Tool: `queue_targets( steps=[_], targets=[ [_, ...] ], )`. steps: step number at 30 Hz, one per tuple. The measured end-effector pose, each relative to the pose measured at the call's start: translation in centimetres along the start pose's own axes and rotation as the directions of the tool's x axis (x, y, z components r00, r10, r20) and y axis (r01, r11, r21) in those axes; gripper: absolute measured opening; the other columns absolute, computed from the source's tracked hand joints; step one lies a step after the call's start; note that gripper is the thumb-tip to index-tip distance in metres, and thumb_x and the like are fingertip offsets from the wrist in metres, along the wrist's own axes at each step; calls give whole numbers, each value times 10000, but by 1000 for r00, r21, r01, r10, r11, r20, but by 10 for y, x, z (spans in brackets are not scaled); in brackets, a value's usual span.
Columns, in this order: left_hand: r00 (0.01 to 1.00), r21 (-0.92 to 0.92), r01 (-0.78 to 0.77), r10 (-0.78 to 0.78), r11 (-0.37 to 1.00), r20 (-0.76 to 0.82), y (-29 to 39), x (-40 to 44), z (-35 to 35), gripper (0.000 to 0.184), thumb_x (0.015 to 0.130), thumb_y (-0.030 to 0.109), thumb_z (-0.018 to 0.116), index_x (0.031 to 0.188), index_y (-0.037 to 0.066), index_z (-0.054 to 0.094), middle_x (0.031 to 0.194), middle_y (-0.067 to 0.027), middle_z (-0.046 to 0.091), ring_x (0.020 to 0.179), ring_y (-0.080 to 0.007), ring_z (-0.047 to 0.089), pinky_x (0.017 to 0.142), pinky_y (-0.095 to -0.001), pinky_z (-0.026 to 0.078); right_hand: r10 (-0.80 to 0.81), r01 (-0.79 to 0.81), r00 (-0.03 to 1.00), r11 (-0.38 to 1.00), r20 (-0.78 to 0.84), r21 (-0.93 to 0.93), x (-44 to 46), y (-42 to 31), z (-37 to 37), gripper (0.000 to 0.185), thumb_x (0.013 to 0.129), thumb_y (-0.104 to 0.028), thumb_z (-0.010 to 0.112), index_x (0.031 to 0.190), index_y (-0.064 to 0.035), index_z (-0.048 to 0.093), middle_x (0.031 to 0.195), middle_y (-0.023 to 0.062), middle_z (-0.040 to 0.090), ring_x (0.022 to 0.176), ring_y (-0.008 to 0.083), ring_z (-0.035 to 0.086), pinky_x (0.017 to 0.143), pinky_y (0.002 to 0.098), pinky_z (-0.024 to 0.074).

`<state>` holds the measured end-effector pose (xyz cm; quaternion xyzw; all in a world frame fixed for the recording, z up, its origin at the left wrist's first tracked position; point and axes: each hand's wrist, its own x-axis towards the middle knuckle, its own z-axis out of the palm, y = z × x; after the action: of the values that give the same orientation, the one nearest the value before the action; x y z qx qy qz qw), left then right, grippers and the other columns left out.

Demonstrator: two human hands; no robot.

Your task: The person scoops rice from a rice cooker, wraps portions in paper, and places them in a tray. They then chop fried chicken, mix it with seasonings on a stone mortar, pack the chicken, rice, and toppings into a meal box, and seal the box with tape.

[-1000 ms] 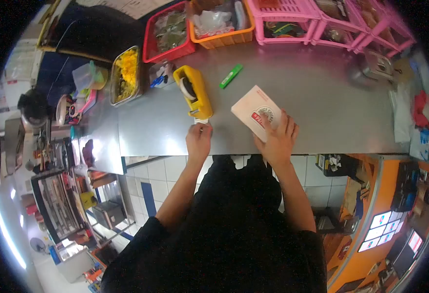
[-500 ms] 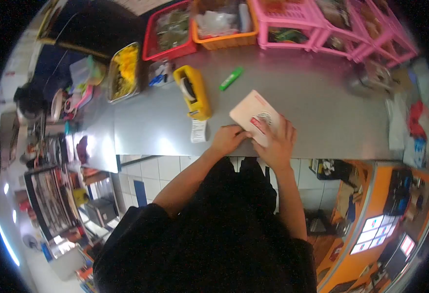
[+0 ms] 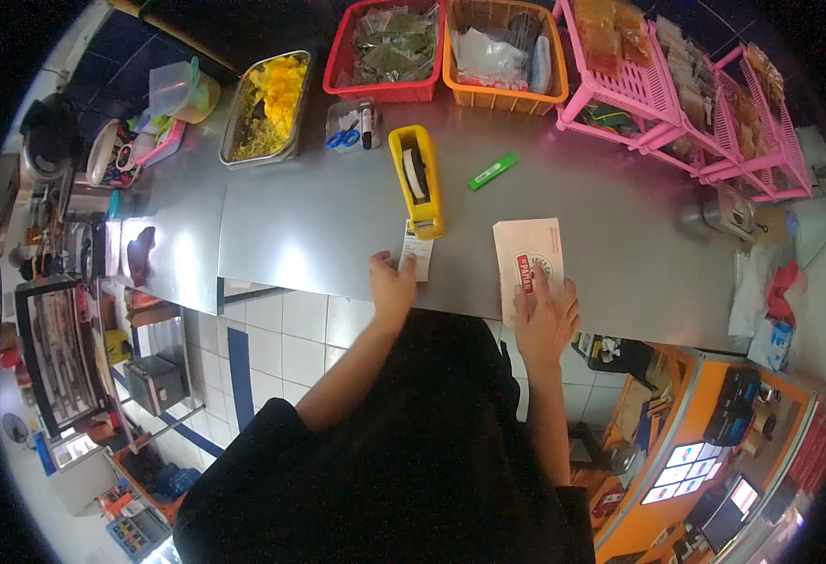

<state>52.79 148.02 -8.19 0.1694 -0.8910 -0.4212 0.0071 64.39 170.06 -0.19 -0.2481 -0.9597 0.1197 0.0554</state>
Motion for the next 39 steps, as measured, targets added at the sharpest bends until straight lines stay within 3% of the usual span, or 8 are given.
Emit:
queue_targets(
  steps=[4,6,11,17,22,29,34,39],
  targets=[
    [973,-28,151,-144,988,178,-29,40,-6,410,903,280,747,1137,-29,615,947,-186,674,835,-326,662,751,-464,533,150,-158,982,985,111,65,-2,-28,-12,525,917,-363,695,1423,-281,581,1366,224,480,1217,432,526,985,520,474],
    [639,-233,592,-274,771,719,-23,50,-23,329,918,265,749,1007,-41,671,809,-114,651,682,-221,633,614,-346,531,122,-138,986,980,114,147,-6,-30,-5,521,913,-320,710,1416,-267,588,1298,217,517,1162,422,566,937,504,498],
    [567,33,423,-294,905,769,55,1,-92,260,950,205,721,1030,-42,702,825,-58,673,727,-127,629,625,-277,514,109,-167,977,924,183,345,-8,-19,1,475,930,-186,698,1393,-208,598,1157,195,587,1002,352,640,843,424,540],
    [609,-408,6,320,913,726,145,-57,-29,235,987,177,683,1083,-37,691,811,-72,695,700,-108,634,594,-300,521,442,-183,897,353,9,918,-8,22,22,256,1022,-100,583,1268,-66,645,1130,137,627,904,192,648,804,309,527],
    [710,-141,-409,411,902,571,135,-60,55,320,910,173,737,1140,22,573,738,-128,705,648,-262,713,591,-386,543,65,68,975,827,-214,558,14,36,-10,362,944,-183,688,1302,-141,648,1189,156,618,1034,282,634,881,400,523],
    [787,17,-225,172,974,592,120,-72,36,417,883,224,756,1164,47,504,777,-170,716,728,-397,715,650,-491,544,-189,180,982,918,-8,353,23,49,9,592,828,-377,785,1374,-215,622,1318,175,558,1158,370,571,985,506,464],
    [927,144,-267,214,953,307,118,-59,15,380,931,278,725,1144,27,535,798,-122,662,725,-293,664,674,-406,530,-172,156,985,929,21,335,24,40,6,620,805,-422,802,1357,-196,634,1349,154,555,1188,359,566,1010,499,453],
    [993,-342,92,-111,935,-36,92,4,-1,388,991,312,649,1190,-7,554,1096,-129,584,936,-244,578,806,-387,530,-163,143,986,926,30,350,22,41,15,651,820,-483,767,1373,-183,602,1368,155,556,1214,368,545,1027,522,428]
  ],
)
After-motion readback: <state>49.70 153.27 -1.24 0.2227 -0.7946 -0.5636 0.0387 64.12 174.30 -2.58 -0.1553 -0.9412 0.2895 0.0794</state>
